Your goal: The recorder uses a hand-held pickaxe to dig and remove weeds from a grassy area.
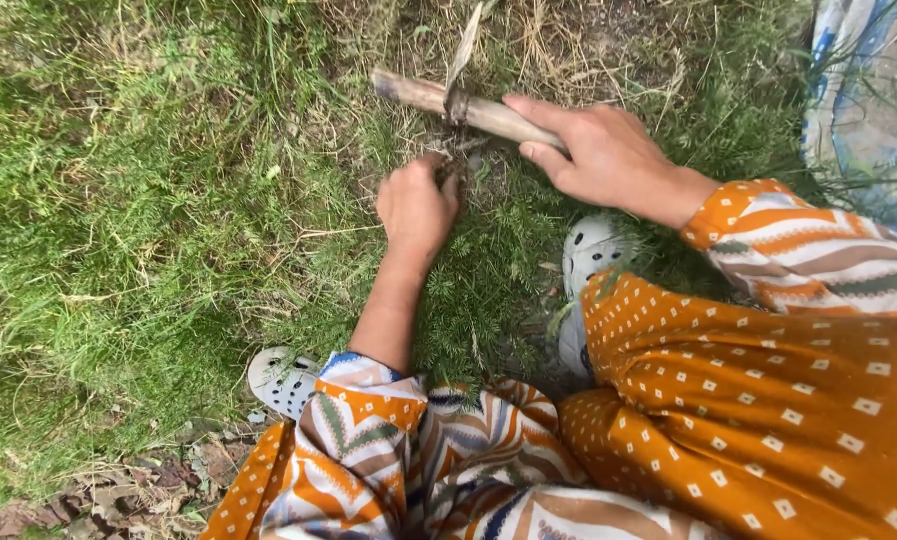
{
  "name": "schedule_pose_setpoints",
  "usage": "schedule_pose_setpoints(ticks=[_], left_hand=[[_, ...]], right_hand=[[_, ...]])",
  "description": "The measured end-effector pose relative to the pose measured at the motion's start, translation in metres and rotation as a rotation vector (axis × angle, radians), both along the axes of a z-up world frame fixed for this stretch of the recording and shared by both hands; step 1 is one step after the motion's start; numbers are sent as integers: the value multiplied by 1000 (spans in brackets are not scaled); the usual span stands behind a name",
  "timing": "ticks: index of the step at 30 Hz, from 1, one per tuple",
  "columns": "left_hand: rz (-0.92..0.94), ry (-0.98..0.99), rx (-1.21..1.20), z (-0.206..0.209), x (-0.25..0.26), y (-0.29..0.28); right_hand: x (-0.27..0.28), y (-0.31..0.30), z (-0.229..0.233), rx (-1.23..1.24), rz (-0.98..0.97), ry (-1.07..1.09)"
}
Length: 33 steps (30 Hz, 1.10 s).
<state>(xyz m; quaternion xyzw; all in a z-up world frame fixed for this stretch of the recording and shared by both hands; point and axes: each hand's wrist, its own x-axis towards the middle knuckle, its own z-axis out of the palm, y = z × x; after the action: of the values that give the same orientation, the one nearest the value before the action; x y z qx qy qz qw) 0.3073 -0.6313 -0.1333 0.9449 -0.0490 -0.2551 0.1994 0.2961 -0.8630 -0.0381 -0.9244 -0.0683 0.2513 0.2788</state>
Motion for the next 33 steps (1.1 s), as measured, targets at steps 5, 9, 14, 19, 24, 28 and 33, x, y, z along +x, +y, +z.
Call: schedule_pose_setpoints(ticks=[5,9,14,19,24,28,33], left_hand=[[227,-94,-347,37,39,23],[365,140,-707,79,76,66],[396,226,-979,118,84,154],[555,173,-853,155,25,304],[1079,-31,-831,112,-85,491],[1352,-212,-686,67,-195,604],[1578,42,-346,69,-287,688]], right_hand=[[19,1,25,61,-83,-32],[30,6,47,56,-152,-38],[47,18,75,210,-25,-208],[67,64,103,175,-24,253],[87,162,104,80,154,482],[76,279,94,88,403,453],[31,406,120,161,452,523]])
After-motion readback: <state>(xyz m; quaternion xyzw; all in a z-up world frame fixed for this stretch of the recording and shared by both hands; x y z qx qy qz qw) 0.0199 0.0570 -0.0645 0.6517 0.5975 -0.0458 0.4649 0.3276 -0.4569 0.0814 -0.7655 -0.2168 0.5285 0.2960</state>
